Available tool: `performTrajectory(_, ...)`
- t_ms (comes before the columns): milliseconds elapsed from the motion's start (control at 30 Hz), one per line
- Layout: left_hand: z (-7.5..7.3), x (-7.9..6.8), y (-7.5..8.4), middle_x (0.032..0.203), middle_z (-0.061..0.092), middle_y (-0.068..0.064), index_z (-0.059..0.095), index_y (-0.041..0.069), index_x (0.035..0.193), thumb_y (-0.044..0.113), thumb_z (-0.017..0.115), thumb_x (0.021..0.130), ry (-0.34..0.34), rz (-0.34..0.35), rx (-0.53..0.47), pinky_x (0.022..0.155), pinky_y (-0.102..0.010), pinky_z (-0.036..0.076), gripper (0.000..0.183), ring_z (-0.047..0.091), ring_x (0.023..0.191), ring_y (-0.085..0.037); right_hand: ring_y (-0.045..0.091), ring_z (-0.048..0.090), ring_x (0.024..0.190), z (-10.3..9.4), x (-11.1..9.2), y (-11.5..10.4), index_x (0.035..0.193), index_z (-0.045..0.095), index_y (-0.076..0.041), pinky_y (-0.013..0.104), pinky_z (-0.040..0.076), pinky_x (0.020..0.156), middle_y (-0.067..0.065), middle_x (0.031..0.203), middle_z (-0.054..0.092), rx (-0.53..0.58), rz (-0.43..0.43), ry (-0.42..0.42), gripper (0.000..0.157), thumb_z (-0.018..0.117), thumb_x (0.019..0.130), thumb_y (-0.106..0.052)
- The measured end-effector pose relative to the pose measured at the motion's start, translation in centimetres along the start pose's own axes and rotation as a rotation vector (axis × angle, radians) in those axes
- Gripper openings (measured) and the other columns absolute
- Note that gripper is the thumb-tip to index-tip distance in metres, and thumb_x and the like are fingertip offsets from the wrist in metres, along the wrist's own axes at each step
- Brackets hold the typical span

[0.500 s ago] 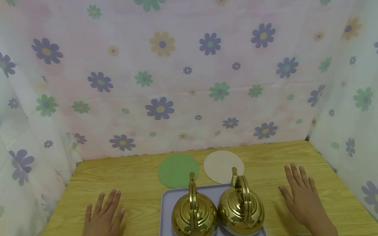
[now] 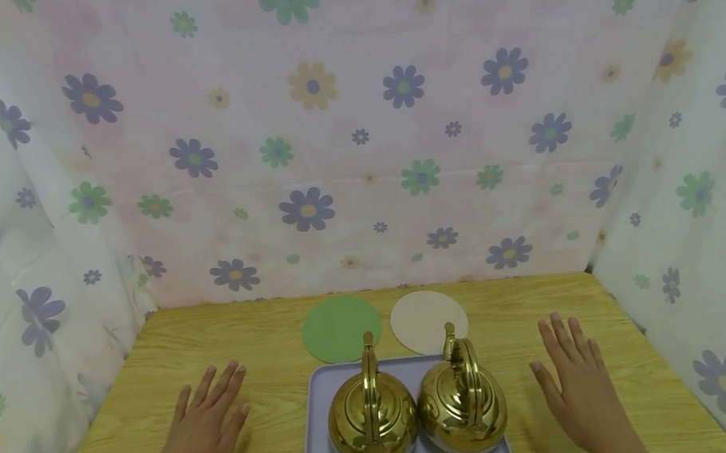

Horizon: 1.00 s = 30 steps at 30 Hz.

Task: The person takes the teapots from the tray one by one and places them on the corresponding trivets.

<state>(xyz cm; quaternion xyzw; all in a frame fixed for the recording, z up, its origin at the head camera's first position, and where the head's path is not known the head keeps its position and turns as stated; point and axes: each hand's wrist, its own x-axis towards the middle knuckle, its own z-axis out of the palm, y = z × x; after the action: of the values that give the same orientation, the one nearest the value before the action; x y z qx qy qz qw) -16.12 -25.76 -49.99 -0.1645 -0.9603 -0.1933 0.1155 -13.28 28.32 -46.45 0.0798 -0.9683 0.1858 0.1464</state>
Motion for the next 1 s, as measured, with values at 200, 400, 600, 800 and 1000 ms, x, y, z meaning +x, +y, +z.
performTrajectory(200, 0.2, -0.3, 0.4, 0.162, 0.039, -0.014, 0.036, 0.014, 0.159, 0.029, 0.056, 0.105, 0.005, 0.028, 0.016, 0.126, -0.056, 0.0, 0.06, 0.028, 0.15, -0.044, 0.047, 0.008, 0.154, -0.2, -0.7, -1.2, 0.158, 0.03, 0.002, 0.067, 0.005, 0.121, 0.03, 0.163, 0.022, 0.024, -0.048, 0.07, 0.061, 0.049, 0.108, -0.027)
performTrajectory(400, 0.8, -0.6, 0.7, 0.159, 0.044, -0.012, 0.043, 0.011, 0.156, 0.027, 0.059, 0.103, 0.061, 0.085, 0.057, 0.127, -0.042, -0.008, 0.057, 0.027, 0.153, -0.035, 0.049, 0.013, 0.153, 0.1, -1.1, -2.3, 0.158, 0.033, 0.0, 0.066, 0.007, 0.122, 0.028, 0.163, 0.025, 0.063, -0.073, 0.095, 0.06, 0.052, 0.108, -0.026)
performTrajectory(600, 1.3, -0.8, 1.0, 0.157, 0.046, -0.013, 0.044, 0.01, 0.155, 0.026, 0.06, 0.103, 0.088, 0.13, 0.073, 0.126, -0.035, -0.011, 0.057, -0.004, 0.154, -0.001, 0.04, 0.013, 0.156, 0.7, -1.3, -3.0, 0.158, 0.035, -0.003, 0.058, 0.008, 0.125, 0.026, 0.162, 0.031, 0.094, -0.083, 0.131, 0.059, 0.054, 0.107, -0.025)
performTrajectory(800, 1.7, -0.9, 1.2, 0.159, 0.044, -0.012, 0.039, 0.013, 0.158, 0.024, 0.062, 0.102, 0.08, 0.149, 0.049, 0.127, -0.04, -0.007, 0.062, 0.0, 0.156, -0.006, 0.032, 0.016, 0.157, 1.4, -1.5, -3.5, 0.156, 0.04, -0.004, 0.031, 0.001, 0.127, 0.023, 0.16, 0.036, 0.098, -0.12, 0.193, 0.056, 0.057, 0.105, -0.019)
performTrajectory(1000, 2.1, -0.9, 1.6, 0.158, 0.045, -0.012, 0.041, 0.014, 0.157, 0.024, 0.063, 0.101, 0.084, 0.157, 0.056, 0.125, -0.032, -0.012, 0.062, -0.001, 0.156, -0.005, 0.034, 0.024, 0.154, 1.9, -1.7, -4.2, 0.153, 0.044, -0.003, 0.02, 0.003, 0.124, 0.021, 0.159, 0.039, 0.129, -0.119, 0.206, 0.054, 0.06, 0.103, -0.016)
